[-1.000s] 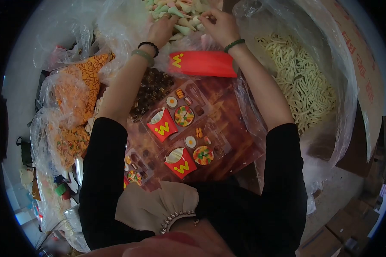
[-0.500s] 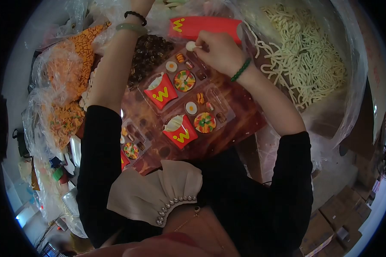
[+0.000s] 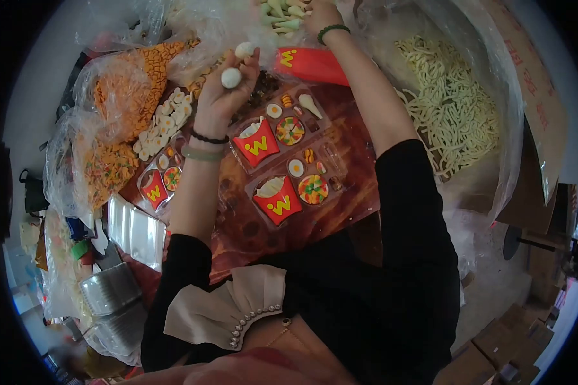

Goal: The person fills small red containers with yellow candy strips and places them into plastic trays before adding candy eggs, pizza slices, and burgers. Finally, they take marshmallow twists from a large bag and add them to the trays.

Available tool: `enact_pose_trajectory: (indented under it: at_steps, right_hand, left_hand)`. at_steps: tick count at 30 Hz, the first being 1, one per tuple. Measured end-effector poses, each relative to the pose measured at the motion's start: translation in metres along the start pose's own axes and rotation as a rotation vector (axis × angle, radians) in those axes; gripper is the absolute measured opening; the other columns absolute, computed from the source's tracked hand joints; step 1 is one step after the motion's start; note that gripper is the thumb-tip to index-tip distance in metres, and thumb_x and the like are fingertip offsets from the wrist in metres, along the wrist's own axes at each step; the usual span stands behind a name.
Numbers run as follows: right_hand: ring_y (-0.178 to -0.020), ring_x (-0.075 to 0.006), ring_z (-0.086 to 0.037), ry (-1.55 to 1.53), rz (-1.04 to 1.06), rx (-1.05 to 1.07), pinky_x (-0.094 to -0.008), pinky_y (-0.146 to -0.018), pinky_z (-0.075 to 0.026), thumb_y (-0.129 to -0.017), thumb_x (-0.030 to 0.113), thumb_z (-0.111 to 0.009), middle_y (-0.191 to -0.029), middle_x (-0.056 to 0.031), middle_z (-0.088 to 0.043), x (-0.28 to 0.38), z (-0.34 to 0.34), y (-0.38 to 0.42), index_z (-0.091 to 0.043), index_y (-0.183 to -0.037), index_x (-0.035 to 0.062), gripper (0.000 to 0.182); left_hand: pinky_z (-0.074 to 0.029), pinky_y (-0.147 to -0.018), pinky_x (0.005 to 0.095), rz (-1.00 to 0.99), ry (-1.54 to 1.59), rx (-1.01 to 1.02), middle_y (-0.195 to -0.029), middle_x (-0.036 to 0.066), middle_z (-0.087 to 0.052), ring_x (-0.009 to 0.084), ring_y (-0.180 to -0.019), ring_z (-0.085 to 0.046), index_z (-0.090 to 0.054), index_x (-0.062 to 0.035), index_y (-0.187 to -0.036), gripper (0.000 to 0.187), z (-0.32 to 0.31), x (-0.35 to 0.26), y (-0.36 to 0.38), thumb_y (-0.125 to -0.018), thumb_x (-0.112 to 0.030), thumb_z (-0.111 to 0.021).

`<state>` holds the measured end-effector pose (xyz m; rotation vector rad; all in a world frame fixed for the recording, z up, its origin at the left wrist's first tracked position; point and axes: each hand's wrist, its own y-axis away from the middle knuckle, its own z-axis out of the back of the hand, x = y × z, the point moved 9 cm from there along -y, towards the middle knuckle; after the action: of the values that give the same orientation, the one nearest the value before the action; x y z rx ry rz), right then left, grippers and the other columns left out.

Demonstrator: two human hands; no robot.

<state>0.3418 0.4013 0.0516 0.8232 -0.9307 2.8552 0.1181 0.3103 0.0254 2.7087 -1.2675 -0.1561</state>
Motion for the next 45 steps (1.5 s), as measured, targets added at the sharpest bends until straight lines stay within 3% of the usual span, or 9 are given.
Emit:
enact_pose_trajectory:
  at_steps: [6, 14, 22, 30, 32, 35, 39, 42, 45]
  right_hand:
    - [-0.082, -0.0243, -0.064, 0.149, -0.120, 0.090, -0.0337, -0.074, -0.050, -0.069, 0.028, -0.068, -0.086, -0.0117, -0.066, -0.031, -0.033, -0.007, -0.067, -0.091, 0.0059, 0.032]
    - [-0.079, -0.0156, -0.063, -0.336, -0.186, 0.284, -0.0270, -0.072, -0.049, -0.076, 0.023, -0.068, -0.086, -0.0081, -0.067, 0.065, 0.070, 0.140, -0.066, -0.093, 0.0050, 0.024]
    - [-0.057, -0.0087, -0.054, -0.218, -0.291, 0.176, -0.0229, -0.053, -0.043, -0.077, 0.013, -0.067, -0.069, -0.0049, -0.062, 0.104, 0.124, 0.311, -0.063, -0.085, 0.0015, 0.014]
    - [-0.061, -0.0147, -0.052, -0.079, -0.114, 0.149, -0.0256, -0.058, -0.042, -0.076, 0.014, -0.068, -0.077, -0.0062, -0.060, 0.133, 0.132, 0.317, -0.064, -0.086, 0.0033, 0.015]
    - [-0.065, -0.0149, -0.054, -0.088, -0.136, 0.149, -0.0257, -0.060, -0.043, -0.077, 0.014, -0.068, -0.080, -0.0066, -0.060, 0.136, 0.136, 0.316, -0.064, -0.086, 0.0033, 0.015]
    - [-0.069, -0.0153, -0.057, -0.150, -0.114, 0.161, -0.0256, -0.063, -0.044, -0.079, 0.012, -0.066, -0.083, -0.0072, -0.061, 0.142, 0.140, 0.315, -0.063, -0.088, 0.0022, 0.013]
    - [-0.072, -0.0142, -0.058, -0.172, -0.038, 0.144, -0.0253, -0.065, -0.045, -0.080, 0.008, -0.064, -0.085, -0.0070, -0.061, 0.160, 0.144, 0.307, -0.062, -0.089, 0.0008, 0.011]
    - [-0.075, -0.0105, -0.058, -0.310, -0.065, 0.221, -0.0234, -0.066, -0.045, -0.081, 0.008, -0.063, -0.088, -0.0056, -0.062, 0.178, 0.123, 0.297, -0.062, -0.091, 0.0003, 0.012]
    - [-0.084, -0.0074, -0.058, -0.796, -0.171, 0.461, -0.0208, -0.071, -0.047, -0.084, 0.010, -0.062, -0.094, -0.0035, -0.063, 0.222, 0.071, 0.291, -0.061, -0.099, 0.0011, 0.018]
  left_hand:
    - [-0.050, -0.055, 0.0203, 0.052, -0.061, -0.034, -0.098, 0.013, -0.053, 0.0169, -0.075, -0.054, -0.047, 0.0025, -0.106, 0.031, 0.012, 0.023, 0.061, -0.093, -0.025, -0.048]
    - [-0.045, -0.054, 0.0191, -0.492, -0.914, -0.306, -0.086, 0.005, -0.061, 0.0094, -0.066, -0.056, -0.057, 0.0002, -0.099, 0.020, 0.021, -0.024, 0.166, -0.088, -0.016, -0.058]
    - [-0.044, -0.056, 0.0214, -0.993, -2.047, -0.606, -0.071, 0.003, -0.064, 0.0050, -0.063, -0.057, -0.068, -0.0066, -0.089, 0.020, -0.001, -0.085, 0.258, -0.074, -0.019, -0.070]
    - [-0.049, -0.060, 0.0320, -1.302, -2.669, -0.158, -0.082, 0.005, -0.064, 0.0218, -0.070, -0.061, -0.066, -0.0141, -0.093, 0.018, 0.013, -0.079, 0.223, -0.076, -0.012, -0.063]
    - [-0.050, -0.065, 0.0362, -1.054, -2.908, -0.222, -0.089, 0.003, -0.062, 0.0255, -0.078, -0.061, -0.064, -0.0111, -0.089, 0.017, 0.022, -0.081, 0.204, -0.074, -0.013, -0.058]
    - [-0.050, -0.065, 0.0362, -0.774, -3.001, -0.091, -0.086, 0.003, -0.061, 0.0244, -0.079, -0.061, -0.063, -0.0117, -0.093, 0.020, 0.027, -0.076, 0.198, -0.074, -0.011, -0.058]
    - [-0.050, -0.065, 0.0359, -0.784, -2.996, -0.056, -0.093, 0.005, -0.062, 0.0225, -0.081, -0.061, -0.059, -0.0108, -0.104, 0.031, 0.015, -0.074, 0.205, -0.074, -0.006, -0.057]
    - [-0.051, -0.065, 0.0333, -0.680, -2.562, -0.168, -0.105, 0.009, -0.060, 0.0213, -0.084, -0.062, -0.052, -0.0066, -0.115, 0.034, 0.017, -0.081, 0.212, -0.081, -0.005, -0.054]
    - [-0.052, -0.065, 0.0321, -0.692, -1.652, -0.212, -0.110, 0.011, -0.058, 0.0215, -0.087, -0.062, -0.048, -0.0031, -0.118, 0.032, 0.019, -0.047, 0.232, -0.086, -0.006, -0.051]
